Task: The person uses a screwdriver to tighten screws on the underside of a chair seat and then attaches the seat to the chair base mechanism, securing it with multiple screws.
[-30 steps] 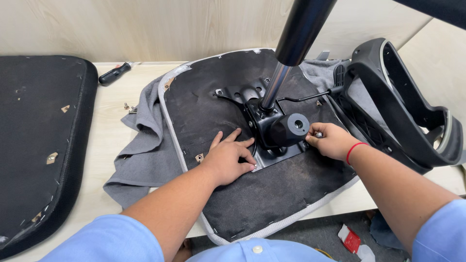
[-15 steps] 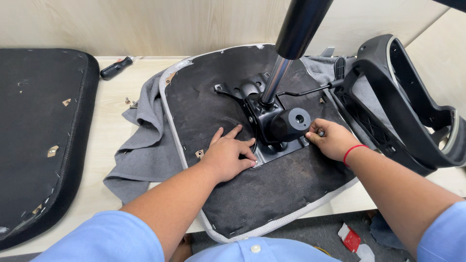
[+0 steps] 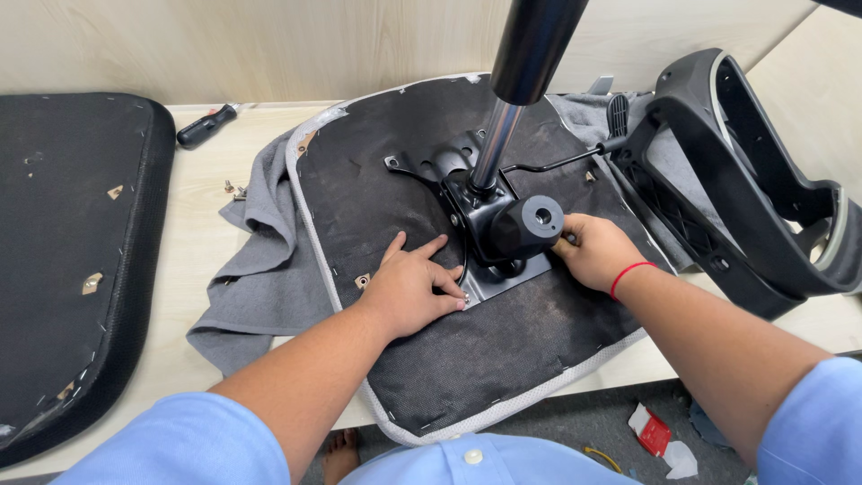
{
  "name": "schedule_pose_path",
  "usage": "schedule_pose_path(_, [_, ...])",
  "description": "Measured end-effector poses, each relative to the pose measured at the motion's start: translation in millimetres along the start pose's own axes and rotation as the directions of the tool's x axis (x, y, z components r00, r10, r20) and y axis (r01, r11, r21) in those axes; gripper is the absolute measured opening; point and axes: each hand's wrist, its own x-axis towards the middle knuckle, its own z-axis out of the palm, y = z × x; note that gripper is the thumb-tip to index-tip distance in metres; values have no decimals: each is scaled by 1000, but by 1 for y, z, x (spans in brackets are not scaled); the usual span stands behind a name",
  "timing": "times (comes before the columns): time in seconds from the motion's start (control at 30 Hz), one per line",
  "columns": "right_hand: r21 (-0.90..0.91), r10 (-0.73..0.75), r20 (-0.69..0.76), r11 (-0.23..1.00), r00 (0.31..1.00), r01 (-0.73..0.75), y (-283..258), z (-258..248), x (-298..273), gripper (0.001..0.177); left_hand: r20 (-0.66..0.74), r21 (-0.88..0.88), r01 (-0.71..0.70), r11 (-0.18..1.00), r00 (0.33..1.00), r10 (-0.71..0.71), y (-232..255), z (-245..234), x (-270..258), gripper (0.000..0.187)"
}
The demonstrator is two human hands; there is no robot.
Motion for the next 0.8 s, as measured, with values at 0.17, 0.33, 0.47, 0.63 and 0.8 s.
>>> schedule_pose_path(0.17, [-81, -66, -20, 995, 998, 65, 1, 0, 1, 23, -28, -11, 11, 1000, 1000, -11, 2, 0, -1, 13])
schedule_pose_path(0.33, [-148, -100, -38, 985, 994, 93, 5, 3, 1, 21, -77, -37, 7, 999, 997, -10, 1, 4, -1, 11])
schedule_pose_path(0.47, [-130, -88, -32, 988, 996, 83, 2, 3, 2, 21, -122, -46, -1, 999, 993, -5, -1, 7, 0, 11])
schedule_pose_path(0.63, [13, 7, 21, 1000, 1000, -7, 2, 3, 3, 23, -147, -84, 0, 996, 989, -13, -2, 9, 0, 10])
schedule_pose_path(0.8, [-4, -66, 64, 998, 996, 66, 13, -1, 7, 21, -155, -83, -19, 996, 988, 6, -3, 8, 0, 9])
